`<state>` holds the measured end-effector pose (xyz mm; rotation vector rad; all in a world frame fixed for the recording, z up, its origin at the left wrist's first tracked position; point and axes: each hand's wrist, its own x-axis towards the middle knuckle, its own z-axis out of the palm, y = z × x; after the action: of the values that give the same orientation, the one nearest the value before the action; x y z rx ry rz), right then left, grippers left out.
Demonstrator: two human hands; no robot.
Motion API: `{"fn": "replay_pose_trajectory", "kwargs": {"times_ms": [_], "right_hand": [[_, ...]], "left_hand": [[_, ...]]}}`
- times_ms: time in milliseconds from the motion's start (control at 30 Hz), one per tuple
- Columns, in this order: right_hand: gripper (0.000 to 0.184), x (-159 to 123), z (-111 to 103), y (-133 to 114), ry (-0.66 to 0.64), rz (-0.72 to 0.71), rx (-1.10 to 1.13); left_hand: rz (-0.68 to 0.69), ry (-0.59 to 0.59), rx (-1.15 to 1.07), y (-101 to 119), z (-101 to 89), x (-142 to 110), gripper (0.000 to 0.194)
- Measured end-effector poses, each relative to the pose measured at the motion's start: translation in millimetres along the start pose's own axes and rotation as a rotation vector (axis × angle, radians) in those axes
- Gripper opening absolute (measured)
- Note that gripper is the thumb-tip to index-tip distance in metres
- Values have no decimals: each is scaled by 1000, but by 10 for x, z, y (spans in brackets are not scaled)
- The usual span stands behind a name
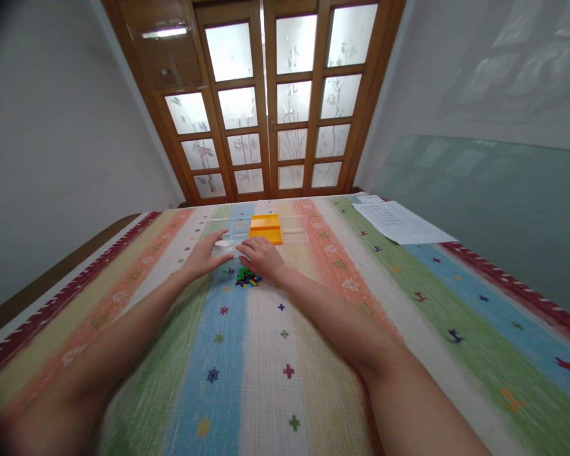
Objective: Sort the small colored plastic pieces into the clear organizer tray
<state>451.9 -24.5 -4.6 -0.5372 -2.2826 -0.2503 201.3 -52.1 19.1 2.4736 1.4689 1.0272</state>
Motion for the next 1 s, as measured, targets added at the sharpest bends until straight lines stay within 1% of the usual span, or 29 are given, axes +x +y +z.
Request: {"fn": "replay_pose_trajectory", "kwargs": {"times_ms": [67, 133, 233, 367, 433, 500, 567, 633, 700, 767, 867, 933, 1000], "right_hand": [[23, -31, 7, 42, -14, 28, -5], [23, -60, 15, 91, -33, 67, -9], [25, -82, 32, 125, -67, 119, -23], [26, -69, 86, 74, -100, 173, -87], [24, -57, 118, 50, -116, 202, -127], [24, -51, 133, 61, -111, 258, -165], [27, -59, 121, 114, -83, 330, -187], [30, -83, 95, 195, -48, 374, -173], [33, -119, 78, 282, 10, 418, -127], [36, -159, 89, 355, 72, 493, -68], [37, -201, 138, 418, 110, 574, 42], [36, -209, 164, 426, 112, 587, 108], [36, -204, 172, 412, 109, 583, 154]], "left_hand": [[3, 3, -28, 120, 111, 62, 78], [-26, 37, -34, 197, 208, 108, 75], [-91, 103, -36, 261, 337, 143, 68], [-171, 162, -85, 295, 461, 118, 57], [-216, 165, -121, 299, 499, 77, 58], [-236, 138, -159, 297, 526, 27, 65], [-201, 88, -218, 287, 544, -19, 75], [-133, 40, -313, 265, 551, -42, 82], [-83, 11, -447, 238, 542, -40, 86], [-65, -6, -588, 214, 515, -23, 87], [-86, -42, -734, 198, 451, 4, 82], [-122, -67, -770, 183, 406, 18, 79], [-169, -60, -759, 134, 365, 32, 77]]}}
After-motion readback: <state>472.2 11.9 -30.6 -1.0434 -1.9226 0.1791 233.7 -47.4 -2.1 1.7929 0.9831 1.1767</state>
